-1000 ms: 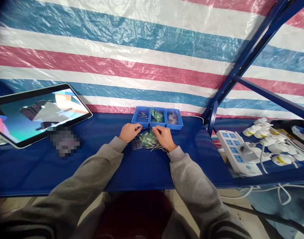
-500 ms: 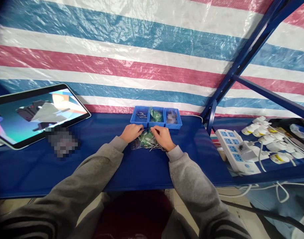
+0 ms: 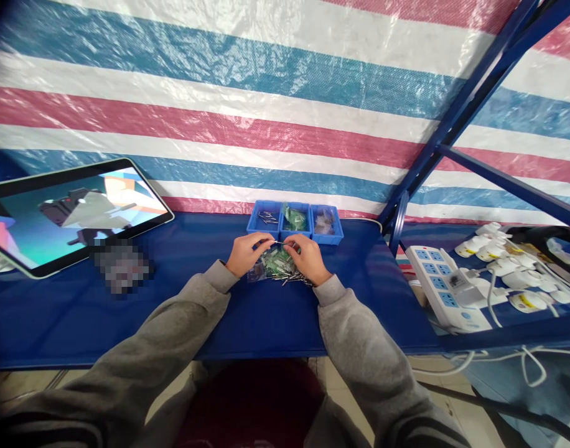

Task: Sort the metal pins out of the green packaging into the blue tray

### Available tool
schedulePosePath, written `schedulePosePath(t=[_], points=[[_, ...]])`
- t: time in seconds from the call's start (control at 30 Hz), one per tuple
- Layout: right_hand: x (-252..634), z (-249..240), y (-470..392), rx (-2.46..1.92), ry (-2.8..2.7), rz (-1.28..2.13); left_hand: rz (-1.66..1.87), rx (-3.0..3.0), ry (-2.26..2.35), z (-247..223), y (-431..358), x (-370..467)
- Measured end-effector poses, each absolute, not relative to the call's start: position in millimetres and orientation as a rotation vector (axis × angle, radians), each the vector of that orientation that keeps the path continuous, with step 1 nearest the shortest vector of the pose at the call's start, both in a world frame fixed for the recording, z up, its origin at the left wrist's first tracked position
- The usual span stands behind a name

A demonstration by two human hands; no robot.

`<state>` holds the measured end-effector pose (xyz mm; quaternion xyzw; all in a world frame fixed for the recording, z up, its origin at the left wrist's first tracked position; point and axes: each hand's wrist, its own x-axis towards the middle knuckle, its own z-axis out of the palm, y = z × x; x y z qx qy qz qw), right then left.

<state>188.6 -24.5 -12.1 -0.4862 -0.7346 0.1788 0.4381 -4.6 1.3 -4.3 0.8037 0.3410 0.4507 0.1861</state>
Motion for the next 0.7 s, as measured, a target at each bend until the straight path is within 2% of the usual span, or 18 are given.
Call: schedulePosePath(t=[0.3,0.7], points=[[189.3,-2.5,-30.7,-1.151,-1.714,0.506,1.363,1.865,0.941,-5.9,-4.6,4.0],[186.6,-2.1,-31.8,-1.169,-1.653,0.601,1.345,2.066,0.888,-8.6,-5.5,4.3]])
